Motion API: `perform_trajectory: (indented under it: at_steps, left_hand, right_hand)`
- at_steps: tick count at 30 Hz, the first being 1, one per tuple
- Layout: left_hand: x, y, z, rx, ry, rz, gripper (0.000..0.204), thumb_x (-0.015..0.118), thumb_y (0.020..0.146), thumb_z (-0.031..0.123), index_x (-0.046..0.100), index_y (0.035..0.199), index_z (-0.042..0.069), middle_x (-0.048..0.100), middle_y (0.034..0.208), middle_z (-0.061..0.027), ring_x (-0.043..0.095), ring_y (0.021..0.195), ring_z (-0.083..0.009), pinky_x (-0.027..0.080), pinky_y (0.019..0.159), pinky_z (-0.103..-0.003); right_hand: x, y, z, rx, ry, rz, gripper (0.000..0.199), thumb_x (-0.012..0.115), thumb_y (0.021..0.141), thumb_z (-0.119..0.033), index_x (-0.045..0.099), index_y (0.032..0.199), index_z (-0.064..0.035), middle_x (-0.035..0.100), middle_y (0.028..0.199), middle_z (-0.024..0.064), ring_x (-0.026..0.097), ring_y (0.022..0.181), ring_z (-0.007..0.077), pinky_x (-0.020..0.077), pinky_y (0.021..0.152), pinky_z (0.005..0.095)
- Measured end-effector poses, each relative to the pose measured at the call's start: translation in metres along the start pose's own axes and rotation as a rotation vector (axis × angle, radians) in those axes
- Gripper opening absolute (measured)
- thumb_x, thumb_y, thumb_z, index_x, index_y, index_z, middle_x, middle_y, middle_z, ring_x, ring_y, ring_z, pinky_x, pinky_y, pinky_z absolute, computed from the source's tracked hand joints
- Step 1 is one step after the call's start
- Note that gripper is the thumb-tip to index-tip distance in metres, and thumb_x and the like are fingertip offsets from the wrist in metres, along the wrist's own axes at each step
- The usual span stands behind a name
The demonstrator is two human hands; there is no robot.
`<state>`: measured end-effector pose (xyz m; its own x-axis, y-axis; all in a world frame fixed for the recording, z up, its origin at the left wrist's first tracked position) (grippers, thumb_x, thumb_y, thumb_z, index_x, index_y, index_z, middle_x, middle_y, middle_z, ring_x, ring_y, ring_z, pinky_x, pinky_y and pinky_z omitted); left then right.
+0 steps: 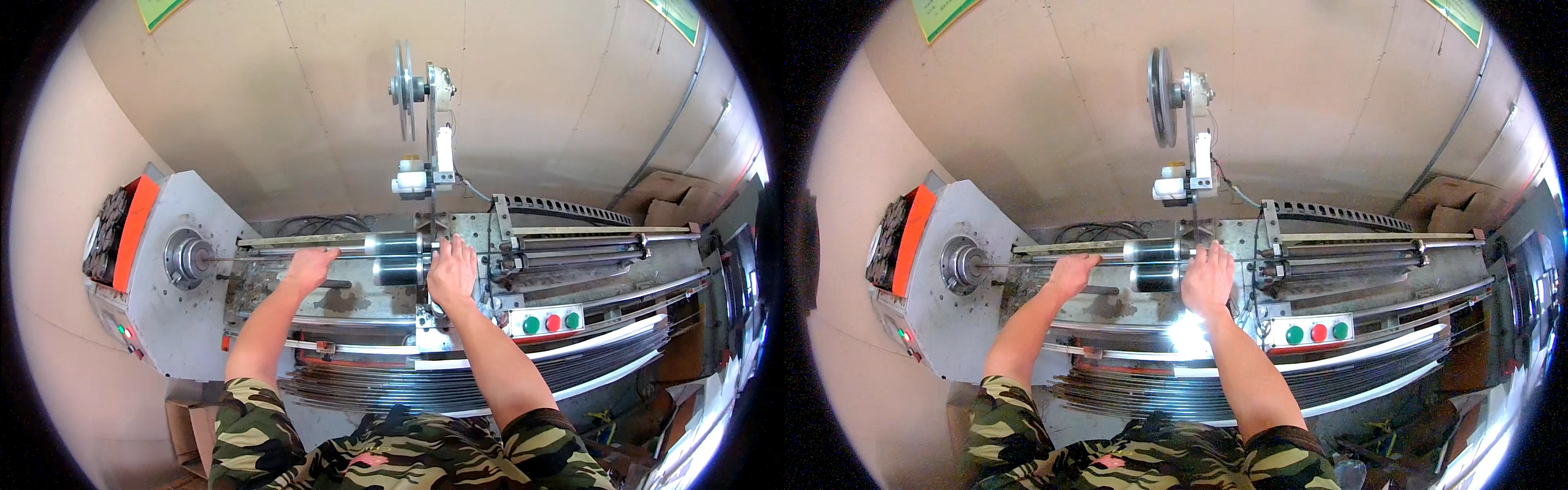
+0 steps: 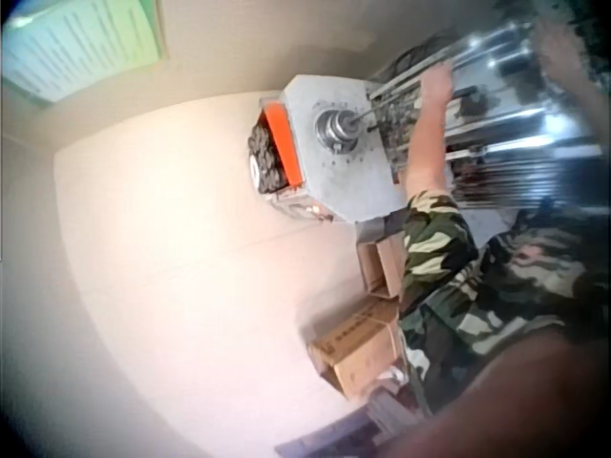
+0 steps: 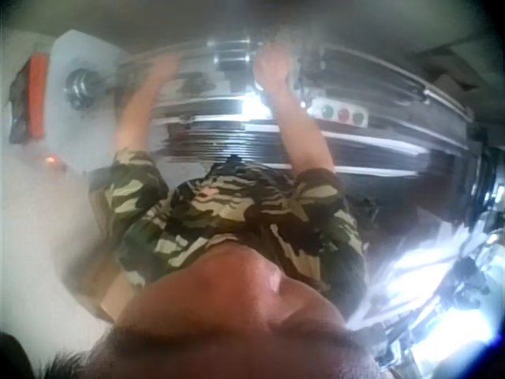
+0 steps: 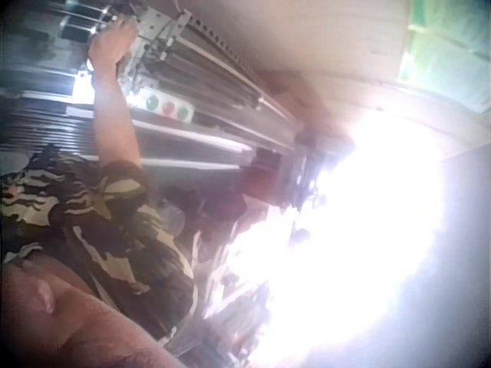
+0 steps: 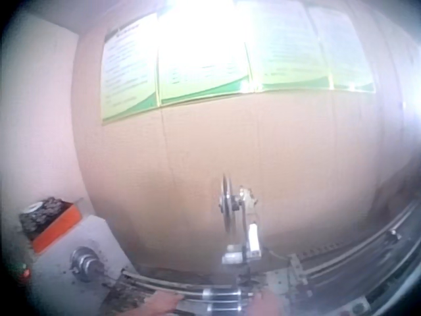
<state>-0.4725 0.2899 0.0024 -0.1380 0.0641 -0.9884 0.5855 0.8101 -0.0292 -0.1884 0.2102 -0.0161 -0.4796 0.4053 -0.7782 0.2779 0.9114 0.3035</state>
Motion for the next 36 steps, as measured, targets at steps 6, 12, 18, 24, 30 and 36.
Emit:
perform_trajectory:
  at_steps: [6, 12, 18, 24, 30, 36]
  left_hand:
    - [0.001, 0.007, 0.017, -0.021, -0.003, -0.034, 0.03, 0.051, 0.085, 0.005, 0.06, 0.113, 0.013, 0.067, 0.093, -0.0163, 0.066, 0.092, -0.037, 0.052, 0.077, -0.048]
    - [0.0, 0.015, 0.036, -0.024, 0.012, -0.056, 0.029, 0.054, 0.084, 0.004, 0.058, 0.112, 0.012, 0.066, 0.092, -0.0154, 0.066, 0.091, -0.037, 0.051, 0.076, -0.048]
    - [0.01, 0.023, 0.046, -0.003, 0.006, -0.028, 0.028, 0.054, 0.085, 0.007, 0.059, 0.112, 0.012, 0.065, 0.087, -0.0152, 0.066, 0.087, -0.0379, 0.051, 0.072, -0.05]
    - [0.007, 0.031, 0.067, 0.02, -0.037, 0.021, 0.025, 0.052, 0.086, 0.008, 0.059, 0.11, 0.012, 0.064, 0.086, -0.0142, 0.066, 0.085, -0.0368, 0.051, 0.07, -0.049]
    - [0.012, 0.041, 0.079, 0.018, -0.052, 0.025, 0.019, 0.051, 0.088, 0.009, 0.059, 0.105, 0.012, 0.065, 0.086, -0.0141, 0.066, 0.084, -0.0369, 0.052, 0.07, -0.049]
    - [0.016, 0.044, 0.087, 0.022, -0.079, 0.033, 0.021, 0.05, 0.088, 0.009, 0.061, 0.106, 0.012, 0.067, 0.087, -0.0156, 0.067, 0.087, -0.0367, 0.053, 0.072, -0.048]
  right_hand:
    - [0.001, 0.001, 0.006, 0.019, 0.02, -0.072, 0.044, 0.049, 0.097, -0.023, 0.053, 0.134, -0.0008, 0.046, 0.146, 0.025, 0.04, 0.139, 0.0371, 0.0241, 0.118, 0.0492]
    - [-0.001, 0.001, 0.011, -0.004, 0.041, -0.044, 0.043, 0.05, 0.096, -0.022, 0.054, 0.133, 0.0003, 0.048, 0.144, 0.0255, 0.042, 0.137, 0.0379, 0.0247, 0.118, 0.0494]
    - [-0.004, 0.002, 0.013, -0.035, 0.042, -0.035, 0.041, 0.053, 0.095, -0.021, 0.056, 0.13, 0.0007, 0.049, 0.142, 0.0256, 0.044, 0.134, 0.0385, 0.0267, 0.116, 0.0492]
    - [-0.006, 0.003, 0.023, -0.049, 0.039, -0.012, 0.04, 0.056, 0.094, -0.02, 0.057, 0.129, 0.0004, 0.051, 0.141, 0.0237, 0.046, 0.131, 0.038, 0.029, 0.114, 0.0478]
    - [-0.011, 0.003, 0.027, -0.06, 0.049, -0.01, 0.04, 0.056, 0.094, -0.02, 0.057, 0.128, 0.0008, 0.053, 0.138, 0.0238, 0.048, 0.129, 0.0376, 0.0296, 0.113, 0.048]
    - [-0.008, 0.005, 0.04, -0.051, 0.045, 0.001, 0.039, 0.058, 0.093, -0.019, 0.059, 0.127, -0.0003, 0.054, 0.137, 0.0233, 0.05, 0.127, 0.0376, 0.032, 0.111, 0.0479]
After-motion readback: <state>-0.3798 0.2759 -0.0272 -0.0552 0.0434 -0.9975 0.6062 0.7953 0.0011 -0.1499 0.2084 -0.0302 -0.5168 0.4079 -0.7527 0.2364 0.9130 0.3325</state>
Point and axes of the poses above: each hand's wrist, its own y-axis towards the middle knuckle, its own x-axis out of the palm, z = x × y, the point moved 10 cm from there along y, towards the middle knuckle
